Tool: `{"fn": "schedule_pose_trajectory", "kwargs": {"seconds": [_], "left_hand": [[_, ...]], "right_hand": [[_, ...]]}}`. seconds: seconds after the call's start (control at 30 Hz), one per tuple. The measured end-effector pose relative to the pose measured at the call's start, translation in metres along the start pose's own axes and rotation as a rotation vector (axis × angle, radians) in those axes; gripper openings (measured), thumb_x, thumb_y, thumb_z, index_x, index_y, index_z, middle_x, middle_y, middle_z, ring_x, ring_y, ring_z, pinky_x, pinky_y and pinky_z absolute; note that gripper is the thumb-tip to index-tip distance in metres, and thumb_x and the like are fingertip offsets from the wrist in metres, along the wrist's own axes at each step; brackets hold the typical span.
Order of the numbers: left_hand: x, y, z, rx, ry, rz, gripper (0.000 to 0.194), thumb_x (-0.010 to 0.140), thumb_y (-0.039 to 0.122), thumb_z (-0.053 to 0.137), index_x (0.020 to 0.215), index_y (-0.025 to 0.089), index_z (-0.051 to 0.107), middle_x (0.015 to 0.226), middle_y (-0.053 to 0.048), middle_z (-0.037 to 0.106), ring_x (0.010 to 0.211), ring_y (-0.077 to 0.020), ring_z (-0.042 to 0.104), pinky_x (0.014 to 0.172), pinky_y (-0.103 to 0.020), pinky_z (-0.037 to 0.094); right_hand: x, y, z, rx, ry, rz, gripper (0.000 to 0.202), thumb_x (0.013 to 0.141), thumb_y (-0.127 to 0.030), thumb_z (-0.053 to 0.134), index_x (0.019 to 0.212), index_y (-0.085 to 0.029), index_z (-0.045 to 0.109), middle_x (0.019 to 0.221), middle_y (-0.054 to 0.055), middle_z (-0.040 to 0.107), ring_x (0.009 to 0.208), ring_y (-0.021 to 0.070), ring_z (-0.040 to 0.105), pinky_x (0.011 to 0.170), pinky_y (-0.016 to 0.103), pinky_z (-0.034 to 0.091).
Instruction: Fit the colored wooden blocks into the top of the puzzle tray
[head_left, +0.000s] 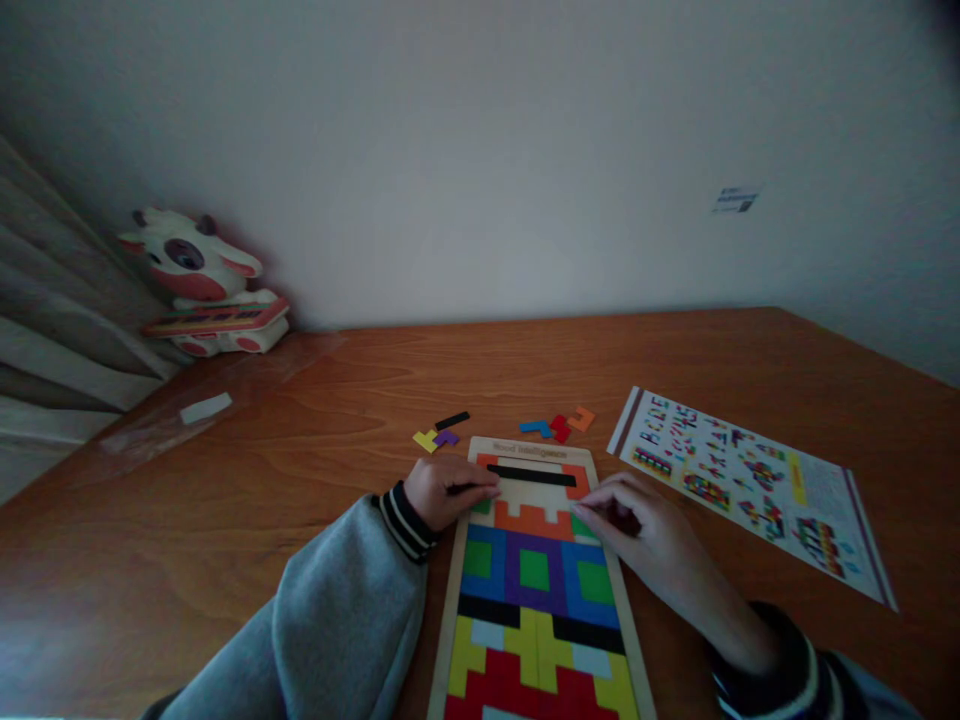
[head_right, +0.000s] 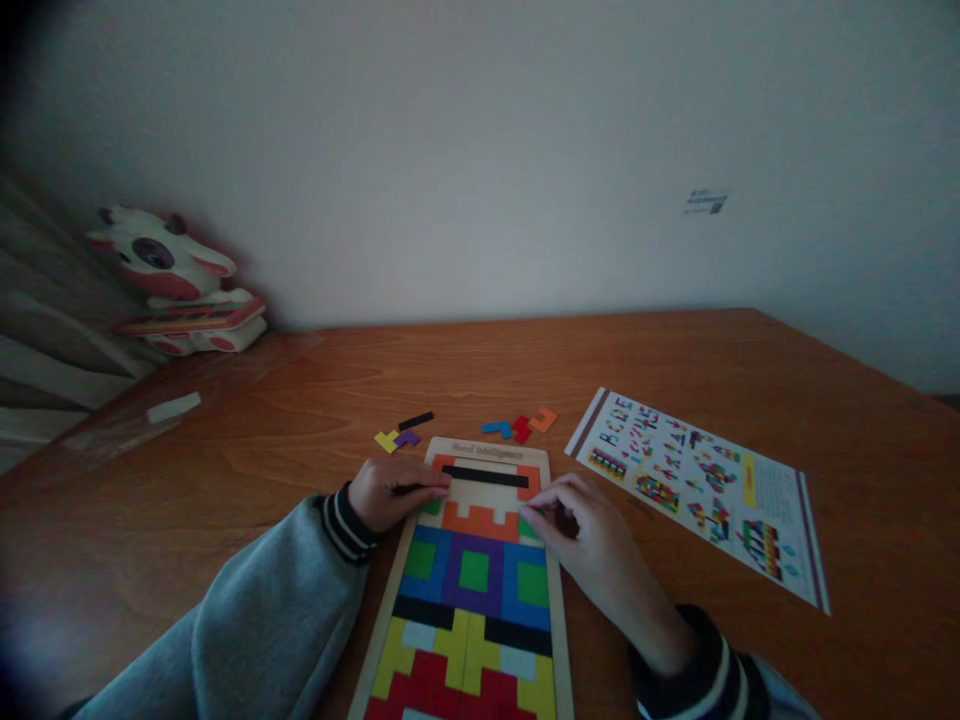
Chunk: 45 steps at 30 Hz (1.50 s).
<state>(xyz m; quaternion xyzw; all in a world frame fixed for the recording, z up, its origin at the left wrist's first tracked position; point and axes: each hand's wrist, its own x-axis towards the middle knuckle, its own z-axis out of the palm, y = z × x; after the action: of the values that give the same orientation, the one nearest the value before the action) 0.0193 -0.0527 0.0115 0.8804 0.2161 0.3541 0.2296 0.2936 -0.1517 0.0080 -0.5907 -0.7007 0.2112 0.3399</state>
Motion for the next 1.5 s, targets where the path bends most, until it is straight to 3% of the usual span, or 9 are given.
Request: {"fn": "schedule_pose_trajectory", "kwargs": {"seconds": [0.13,0.33,0.43,0.63,0.87,1.2,1.5], "left_hand": [[0.001,0.005,-0.005,0.086,-0.005,0.108,0.015,0.087,0.019,0.061,0.098,0.015,0.071,0.093,-0.008,0.075,0.085,-0.0164,0.071,0.08,-0.028,0.058],[-0.002,0.002,-0.016,0.258,-0.044,0.375,0.015,0.081,0.017,0.066,0.096,0.02,0.07,0.086,-0.003,0.076,0.076,-0.0149,0.069,0.074,-0.028,0.057],[-0.003,0.003,-0.018,0.258,-0.062,0.408,0.014,0.08,0.018,0.067,0.094,0.021,0.07,0.083,-0.002,0.076,0.075,-0.0146,0.069,0.072,-0.028,0.058],[-0.006,0.003,-0.017,0.273,-0.108,0.385,0.013,0.081,0.024,0.068,0.093,0.022,0.071,0.082,-0.003,0.076,0.076,-0.0157,0.069,0.072,-0.029,0.057],[-0.006,0.001,-0.017,0.251,-0.093,0.399,0.017,0.08,0.018,0.068,0.097,0.021,0.068,0.085,-0.002,0.076,0.079,-0.0145,0.069,0.078,-0.029,0.057],[-0.004,0.001,-0.019,0.411,-0.005,0.199,0.02,0.086,0.019,0.058,0.104,0.02,0.067,0.1,-0.007,0.072,0.089,-0.0175,0.067,0.086,-0.034,0.055],[-0.007,-0.003,-0.016,0.428,-0.045,0.198,0.02,0.085,0.018,0.061,0.104,0.021,0.066,0.103,-0.005,0.072,0.092,-0.0181,0.066,0.087,-0.035,0.054]], "right_hand": [[0.0,0.001,0.003,-0.049,0.012,-0.023,0.021,0.088,-0.041,0.057,0.082,-0.023,0.065,0.078,0.003,0.059,0.069,0.0172,0.058,0.059,0.03,0.049],[0.0,0.004,0.003,-0.037,-0.006,-0.01,0.019,0.087,-0.04,0.059,0.082,-0.023,0.064,0.076,0.003,0.058,0.066,0.0162,0.057,0.058,0.029,0.048],[0.0,0.004,0.002,-0.037,-0.021,-0.017,0.021,0.086,-0.043,0.06,0.082,-0.023,0.064,0.076,0.003,0.059,0.066,0.0163,0.057,0.059,0.03,0.048],[0.0,0.002,-0.001,-0.046,-0.049,-0.028,0.024,0.088,-0.045,0.056,0.08,-0.024,0.063,0.078,0.003,0.06,0.067,0.0173,0.057,0.058,0.031,0.047],[-0.002,-0.002,-0.003,-0.018,-0.059,-0.003,0.025,0.092,-0.042,0.05,0.08,-0.024,0.062,0.08,0.003,0.06,0.072,0.018,0.058,0.064,0.032,0.049],[-0.003,0.001,-0.002,0.035,0.064,-0.01,0.016,0.093,-0.037,0.048,0.095,-0.025,0.058,0.089,0.006,0.062,0.076,0.0195,0.058,0.067,0.034,0.051],[-0.003,-0.003,-0.002,0.05,0.028,-0.014,0.013,0.093,-0.033,0.048,0.093,-0.025,0.058,0.091,0.004,0.06,0.076,0.018,0.06,0.069,0.033,0.051]]}}
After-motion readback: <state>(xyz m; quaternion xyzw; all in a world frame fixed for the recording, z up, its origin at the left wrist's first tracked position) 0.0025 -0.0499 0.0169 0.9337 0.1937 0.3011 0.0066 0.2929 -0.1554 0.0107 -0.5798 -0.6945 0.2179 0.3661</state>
